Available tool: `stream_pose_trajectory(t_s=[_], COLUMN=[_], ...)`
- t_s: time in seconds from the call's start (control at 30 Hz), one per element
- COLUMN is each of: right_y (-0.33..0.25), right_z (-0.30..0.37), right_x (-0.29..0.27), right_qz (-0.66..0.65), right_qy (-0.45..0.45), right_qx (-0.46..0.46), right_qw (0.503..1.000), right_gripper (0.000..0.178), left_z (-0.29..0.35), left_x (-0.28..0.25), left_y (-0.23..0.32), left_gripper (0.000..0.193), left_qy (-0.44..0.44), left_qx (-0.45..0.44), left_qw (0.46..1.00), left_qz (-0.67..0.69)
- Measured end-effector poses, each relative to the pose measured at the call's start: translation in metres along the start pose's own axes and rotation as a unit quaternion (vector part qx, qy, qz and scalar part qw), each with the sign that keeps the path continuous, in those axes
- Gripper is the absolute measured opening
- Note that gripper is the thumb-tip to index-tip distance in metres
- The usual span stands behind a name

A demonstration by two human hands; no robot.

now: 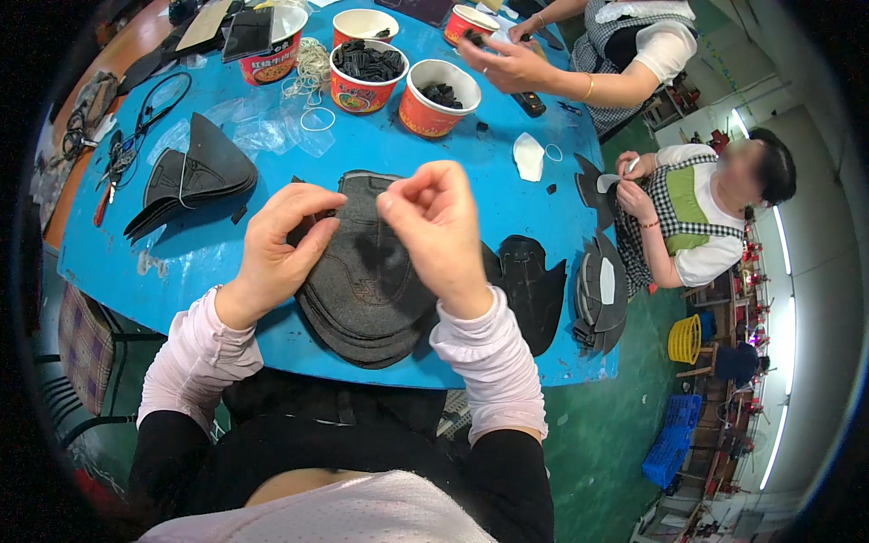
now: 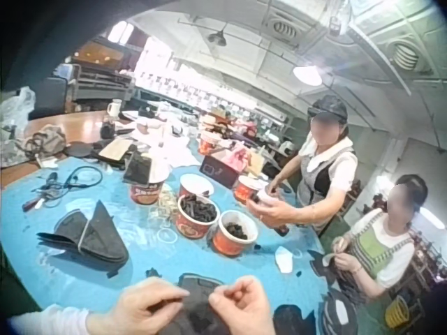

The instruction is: The person hand-stitches decorative or structural component pieces onto pre-cut black shoe uppers using a needle and thread.

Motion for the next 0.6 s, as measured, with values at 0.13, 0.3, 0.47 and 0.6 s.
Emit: stream_pose_trajectory(t_s=[0.13,0.3,0.47,0.6], right_y=[-0.006,0.007,0.016,0.02], right_z=[0.001,0.009,0.015,0.023], right_x=[-0.016,-0.035,-0.039,-0.038], right_qz=[0.069,0.191,0.248,0.259], right_qy=[0.024,0.074,0.037,0.021], right_qx=[-0.017,-0.107,-0.094,-0.079], right_qw=[0.997,0.973,0.963,0.962], right_gripper=[0.028,0.026,0.028,0.027], left_z=[-0.002,-0.006,0.0,0.009], left_x=[0.002,0.009,0.013,0.017], left_y=[-0.007,0.0,-0.011,-0.008], left_gripper=[0.024,0.027,0.026,0.026], left_qy=[0.0,-0.007,-0.048,-0.069], left_qx=[0.083,0.17,0.183,0.187], left_qw=[0.995,0.981,0.966,0.955], left_qz=[-0.051,-0.093,-0.178,-0.219])
Point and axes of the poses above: each hand's wrist, its own z-axis away from the middle knuckle, its own x-axis out of the palm, y = z × x, the point moved 2 cm from there along -z, towards the middle knuckle, and after that the axes turned 9 degrees about -x, right-handed, at the moved point
